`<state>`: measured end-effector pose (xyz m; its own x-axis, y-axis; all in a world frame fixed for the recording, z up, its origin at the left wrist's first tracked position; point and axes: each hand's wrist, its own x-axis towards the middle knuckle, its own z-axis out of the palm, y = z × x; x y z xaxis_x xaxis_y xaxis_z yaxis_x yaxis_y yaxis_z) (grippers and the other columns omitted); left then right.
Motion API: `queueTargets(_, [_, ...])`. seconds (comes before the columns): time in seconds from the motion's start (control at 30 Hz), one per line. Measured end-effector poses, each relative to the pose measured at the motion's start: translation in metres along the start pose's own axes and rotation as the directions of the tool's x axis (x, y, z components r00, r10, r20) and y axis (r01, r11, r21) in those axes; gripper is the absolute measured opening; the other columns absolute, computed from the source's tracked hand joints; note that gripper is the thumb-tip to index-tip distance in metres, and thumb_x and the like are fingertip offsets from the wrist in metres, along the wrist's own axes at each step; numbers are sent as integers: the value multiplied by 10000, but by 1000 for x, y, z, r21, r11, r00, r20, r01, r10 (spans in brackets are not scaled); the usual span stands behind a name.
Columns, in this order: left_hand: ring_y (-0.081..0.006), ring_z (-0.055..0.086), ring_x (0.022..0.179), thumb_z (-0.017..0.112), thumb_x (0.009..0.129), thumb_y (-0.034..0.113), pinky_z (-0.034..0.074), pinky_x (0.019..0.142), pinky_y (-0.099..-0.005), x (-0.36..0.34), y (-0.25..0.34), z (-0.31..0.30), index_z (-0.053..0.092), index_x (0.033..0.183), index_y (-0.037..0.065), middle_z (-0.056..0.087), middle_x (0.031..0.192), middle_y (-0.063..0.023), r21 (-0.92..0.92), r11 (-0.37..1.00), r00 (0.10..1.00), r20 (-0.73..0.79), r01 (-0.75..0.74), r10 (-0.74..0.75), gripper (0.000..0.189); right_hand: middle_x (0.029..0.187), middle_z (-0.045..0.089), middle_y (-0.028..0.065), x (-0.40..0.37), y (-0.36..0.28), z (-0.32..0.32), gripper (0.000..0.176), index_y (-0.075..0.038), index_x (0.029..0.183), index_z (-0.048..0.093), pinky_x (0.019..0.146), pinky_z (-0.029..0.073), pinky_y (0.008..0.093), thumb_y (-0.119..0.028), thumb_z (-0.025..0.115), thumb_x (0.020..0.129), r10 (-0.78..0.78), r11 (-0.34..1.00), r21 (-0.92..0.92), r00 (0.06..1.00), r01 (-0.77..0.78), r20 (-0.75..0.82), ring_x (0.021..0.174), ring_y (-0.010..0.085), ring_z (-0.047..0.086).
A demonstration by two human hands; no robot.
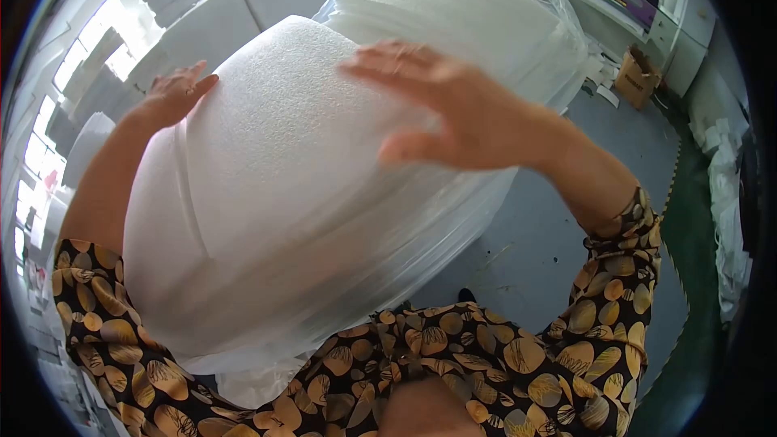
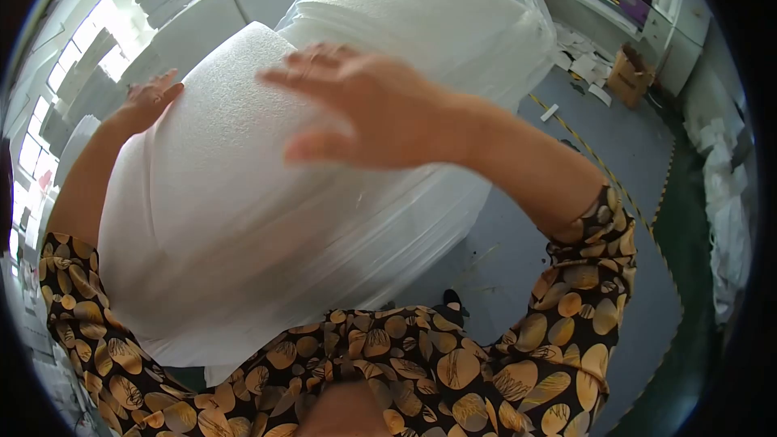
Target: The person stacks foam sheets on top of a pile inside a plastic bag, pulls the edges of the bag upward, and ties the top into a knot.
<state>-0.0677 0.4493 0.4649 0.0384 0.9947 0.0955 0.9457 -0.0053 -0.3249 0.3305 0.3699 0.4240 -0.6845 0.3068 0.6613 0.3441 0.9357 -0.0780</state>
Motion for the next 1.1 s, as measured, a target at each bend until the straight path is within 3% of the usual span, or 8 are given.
queueTargets(0.13, [-293, 394, 1303, 377, 900, 624, 276, 1093, -424, -15, -2, -37, 451, 1331, 33, 464, 1358, -177, -81, 995, 996, -63, -65, 60, 735, 1223, 590, 86, 10, 52, -64, 368, -82, 1240, 572, 983, 393, 295, -317, 456, 981, 499, 848, 214, 866, -485, -13, 1103, 149, 543])
queueTargets(0.17, [-290, 415, 1289, 409, 903, 601, 299, 1083, -414, -25, 6, -48, 459, 1319, 22, 483, 1341, -177, -144, 986, 993, -93, -84, 72, 715, 1200, 597, 70, 3, 110, -73, 409, -67, 1238, 569, 991, 384, 291, -358, 475, 968, 359, 932, 124, 915, -341, -183, 1112, 140, 536])
queueTargets(0.2, [-288, 418, 1286, 426, 919, 551, 314, 1075, -399, -38, 20, -60, 464, 1316, 25, 473, 1353, -171, -138, 982, 988, -108, -127, 112, 661, 994, 652, 191, 17, 85, -76, 266, 15, 1057, 629, 849, 457, 373, -114, 530, 846, 552, 834, 193, 786, -518, -279, 953, 347, 596])
queueTargets(0.23, [-285, 421, 1284, 444, 936, 502, 329, 1066, -384, -48, 34, -68, 468, 1313, 27, 463, 1364, -165, -134, 976, 980, -123, -171, 155, 607, 1168, 601, 75, 3, 141, -84, 504, -33, 1229, 564, 979, 381, 301, -440, 496, 940, 547, 836, 149, 822, -528, -155, 1111, 146, 529])
queueTargets(0.37, [-310, 464, 1228, 612, 855, 411, 351, 1053, -409, -72, 77, -75, 461, 1330, 90, 488, 1334, -159, -103, 926, 917, -214, -363, 336, 592, 1158, 573, 108, 6, 178, -89, 720, -12, 1298, 488, 943, 389, 362, -592, 507, 872, 828, 542, 31, 540, -840, 149, 1068, 202, 524])
queueTargets(0.67, [-297, 420, 1263, 742, 753, 302, 340, 1068, -430, -79, 99, -75, 227, 1458, 232, 365, 1442, -84, 128, 880, 865, -168, -457, 474, 876, 943, 636, 90, 29, 119, -40, 466, 36, 1098, 605, 746, 502, 286, -387, 456, 967, 412, 910, -96, 859, -403, 303, 828, 138, 608])
queueTargets(0.77, [-306, 455, 1234, 769, 720, 188, 382, 1042, -418, -100, 100, -81, 241, 1453, 246, 375, 1439, -83, 45, 902, 895, -113, -430, 432, 905, 856, 645, 67, 39, 83, -26, 402, 39, 1039, 619, 679, 506, 262, -338, 512, 949, 602, 635, 329, 714, -699, 356, 737, 117, 611])
queueTargets(1.1, [-271, 530, 1167, 686, 713, -30, 467, 977, -362, -128, 81, -66, 341, 1412, 241, 435, 1400, -58, 170, 900, 885, -180, -401, 429, 826, 784, 629, 31, 51, 60, -13, 327, -20, 915, 650, 677, 485, 274, -330, 548, 928, 497, 716, 321, 776, -620, 389, 726, 95, 584])
